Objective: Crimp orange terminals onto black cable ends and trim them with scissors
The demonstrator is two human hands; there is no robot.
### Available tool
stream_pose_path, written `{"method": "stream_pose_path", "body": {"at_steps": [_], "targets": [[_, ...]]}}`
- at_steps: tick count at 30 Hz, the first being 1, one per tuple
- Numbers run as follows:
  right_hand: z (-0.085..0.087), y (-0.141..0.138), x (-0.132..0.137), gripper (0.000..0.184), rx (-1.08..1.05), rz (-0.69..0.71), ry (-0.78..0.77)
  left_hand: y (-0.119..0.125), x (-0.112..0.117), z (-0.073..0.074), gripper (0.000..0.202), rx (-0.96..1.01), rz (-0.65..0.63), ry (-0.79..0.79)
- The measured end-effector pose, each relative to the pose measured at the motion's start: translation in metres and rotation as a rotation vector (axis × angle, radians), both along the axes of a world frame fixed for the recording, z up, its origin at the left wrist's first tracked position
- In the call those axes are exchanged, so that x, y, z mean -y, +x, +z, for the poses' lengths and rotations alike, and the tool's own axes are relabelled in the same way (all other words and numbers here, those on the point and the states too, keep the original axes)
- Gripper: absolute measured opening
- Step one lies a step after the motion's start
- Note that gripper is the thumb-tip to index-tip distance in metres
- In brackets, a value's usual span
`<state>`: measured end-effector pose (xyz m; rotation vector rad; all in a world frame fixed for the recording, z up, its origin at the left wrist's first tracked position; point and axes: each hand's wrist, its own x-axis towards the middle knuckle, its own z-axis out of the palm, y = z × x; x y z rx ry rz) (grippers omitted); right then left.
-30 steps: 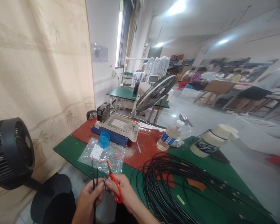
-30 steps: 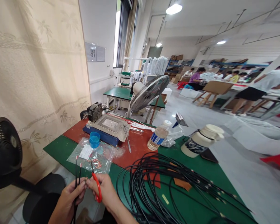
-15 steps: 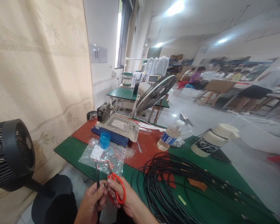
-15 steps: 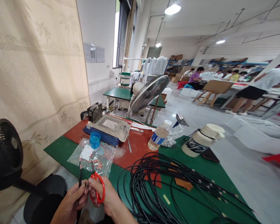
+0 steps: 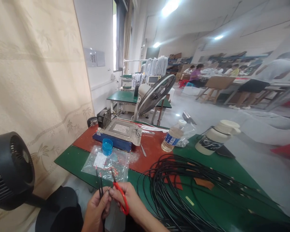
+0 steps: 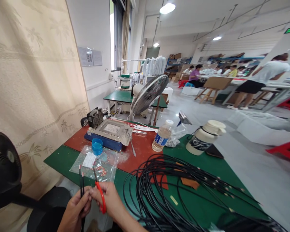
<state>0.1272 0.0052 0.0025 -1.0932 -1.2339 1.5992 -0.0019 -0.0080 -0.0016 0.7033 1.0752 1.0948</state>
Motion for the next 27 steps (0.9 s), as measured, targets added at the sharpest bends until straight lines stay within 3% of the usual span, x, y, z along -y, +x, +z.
{"method": "stream_pose_path", "body": {"at_steps": [5,11,20,27], "targets": [[0.004,0.002,0.001,0.049,0.284,-0.148,0.341,-0.002,-0.002,-0.003,0.040,-0.046,0.025,0.005],[0.009,-0.001,0.000,0.051,-0.119,-0.038,-0.084,0.000,0.000,-0.004,0.029,0.029,-0.030,0.033],[0.006,-0.003,0.001,0.051,-0.263,-0.023,-0.163,-0.004,-0.002,-0.008,0.032,0.172,-0.114,-0.029],[0.010,-0.004,0.000,0.052,-0.224,-0.049,-0.136,-0.003,0.000,-0.005,0.031,0.127,-0.109,-0.018]]}}
